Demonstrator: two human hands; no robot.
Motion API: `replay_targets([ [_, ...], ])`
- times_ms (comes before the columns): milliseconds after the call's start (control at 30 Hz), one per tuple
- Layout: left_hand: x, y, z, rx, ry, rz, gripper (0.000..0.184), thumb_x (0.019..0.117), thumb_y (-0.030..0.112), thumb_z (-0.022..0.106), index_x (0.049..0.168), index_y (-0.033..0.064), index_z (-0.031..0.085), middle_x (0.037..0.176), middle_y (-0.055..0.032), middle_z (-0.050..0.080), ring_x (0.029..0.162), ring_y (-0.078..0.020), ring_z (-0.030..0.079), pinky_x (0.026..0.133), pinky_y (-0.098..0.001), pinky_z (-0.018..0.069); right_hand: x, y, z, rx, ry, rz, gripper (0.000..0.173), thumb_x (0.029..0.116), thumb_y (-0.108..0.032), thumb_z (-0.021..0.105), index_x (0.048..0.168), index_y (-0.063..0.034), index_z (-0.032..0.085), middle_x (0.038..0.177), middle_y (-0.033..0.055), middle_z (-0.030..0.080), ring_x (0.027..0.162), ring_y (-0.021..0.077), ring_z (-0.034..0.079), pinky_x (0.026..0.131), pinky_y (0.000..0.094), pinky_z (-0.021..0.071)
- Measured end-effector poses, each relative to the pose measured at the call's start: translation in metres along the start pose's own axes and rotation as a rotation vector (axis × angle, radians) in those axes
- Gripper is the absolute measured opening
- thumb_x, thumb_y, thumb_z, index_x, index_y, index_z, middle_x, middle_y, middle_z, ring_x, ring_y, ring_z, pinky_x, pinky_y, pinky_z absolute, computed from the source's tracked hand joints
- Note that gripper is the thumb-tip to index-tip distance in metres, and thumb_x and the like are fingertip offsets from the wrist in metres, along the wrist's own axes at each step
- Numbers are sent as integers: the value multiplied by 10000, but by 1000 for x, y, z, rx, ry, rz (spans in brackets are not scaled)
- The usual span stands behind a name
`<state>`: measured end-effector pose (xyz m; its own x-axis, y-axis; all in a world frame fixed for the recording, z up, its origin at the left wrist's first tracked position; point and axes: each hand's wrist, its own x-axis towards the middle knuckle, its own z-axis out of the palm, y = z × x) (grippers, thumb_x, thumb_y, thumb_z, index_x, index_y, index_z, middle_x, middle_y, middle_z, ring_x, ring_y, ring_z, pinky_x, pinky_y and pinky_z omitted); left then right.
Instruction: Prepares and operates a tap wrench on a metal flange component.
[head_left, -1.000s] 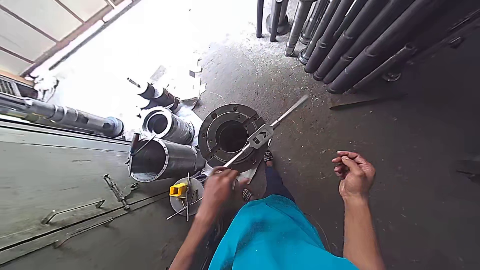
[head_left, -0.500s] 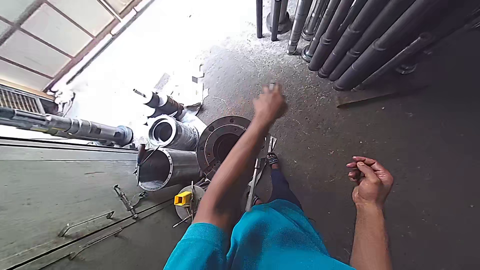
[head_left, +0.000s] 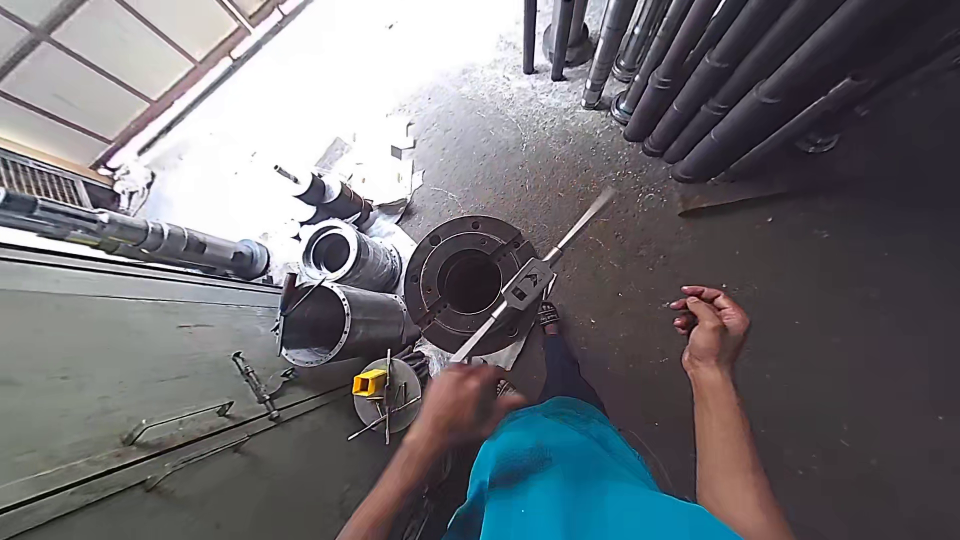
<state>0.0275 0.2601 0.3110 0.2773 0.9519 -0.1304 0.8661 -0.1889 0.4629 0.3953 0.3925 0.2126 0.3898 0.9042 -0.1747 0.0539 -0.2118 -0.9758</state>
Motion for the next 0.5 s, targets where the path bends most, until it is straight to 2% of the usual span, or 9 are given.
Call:
replay_targets([
  [67,0,-44,-33,143,110,-414,538,1043,486,449,1087,39,745,908,-189,742,864,-398,731,763,-621,564,-3,3,9,-3,-29,13,190,1032,-79,516,1123,-55,680,764,-18,694,527,34,578,465,178,469],
  [100,13,-64,-44,190,148,-550,578,1063,497,381,1135,30,713,914,-226,724,894,-445,711,773,-653,533,-5,6,12,-9,-39,30,188,1033,-76,518,1124,-52,682,765,-12,694,526,37,575,466,183,469],
  [133,35,-79,-50,187,189,-621,591,1071,503,363,1197,31,697,921,-250,715,912,-470,697,784,-674,515,-6,10,15,-19,-52,48,189,1036,-72,514,1123,-47,679,769,-7,691,528,42,569,475,192,469],
  [167,63,-86,-51,152,227,-647,598,1073,535,373,1182,38,687,921,-253,703,914,-471,685,787,-681,509,-5,12,18,-26,-67,61,184,1038,-68,514,1117,-41,678,776,1,689,534,49,569,486,202,475],
  [200,96,-84,-49,119,262,-623,596,1063,557,395,1158,40,676,921,-250,695,906,-465,681,774,-677,516,-3,12,21,-27,-77,61,188,1034,-57,510,1109,-32,681,780,5,675,538,53,563,494,203,483],
  [300,220,-39,-40,24,223,-523,578,1003,538,525,1192,5,647,1055,-226,699,1037,-412,678,877,-626,522,1,8,18,-19,-79,40,196,1033,-45,505,1108,-16,683,764,10,704,532,56,590,490,194,490],
  [367,287,8,-28,10,89,-392,582,957,458,624,1328,12,580,1100,-216,702,1031,-400,694,857,-612,551,2,8,9,-21,-63,36,201,1027,-44,495,1120,-15,671,767,-4,704,536,43,595,492,184,494],
  [433,314,69,-7,-14,-108,-212,592,935,424,680,1379,59,537,1117,-190,702,1002,-381,707,795,-605,573,5,9,-4,-24,-26,45,202,1025,-50,491,1126,-7,661,774,-11,706,536,33,595,480,176,486],
  [500,294,123,22,-64,-313,32,513,953,441,673,1347,123,595,1117,-174,705,997,-376,705,778,-613,572,5,11,-22,-27,32,74,197,1019,-59,482,1113,-7,647,761,-17,696,514,28,574,456,173,463],
])
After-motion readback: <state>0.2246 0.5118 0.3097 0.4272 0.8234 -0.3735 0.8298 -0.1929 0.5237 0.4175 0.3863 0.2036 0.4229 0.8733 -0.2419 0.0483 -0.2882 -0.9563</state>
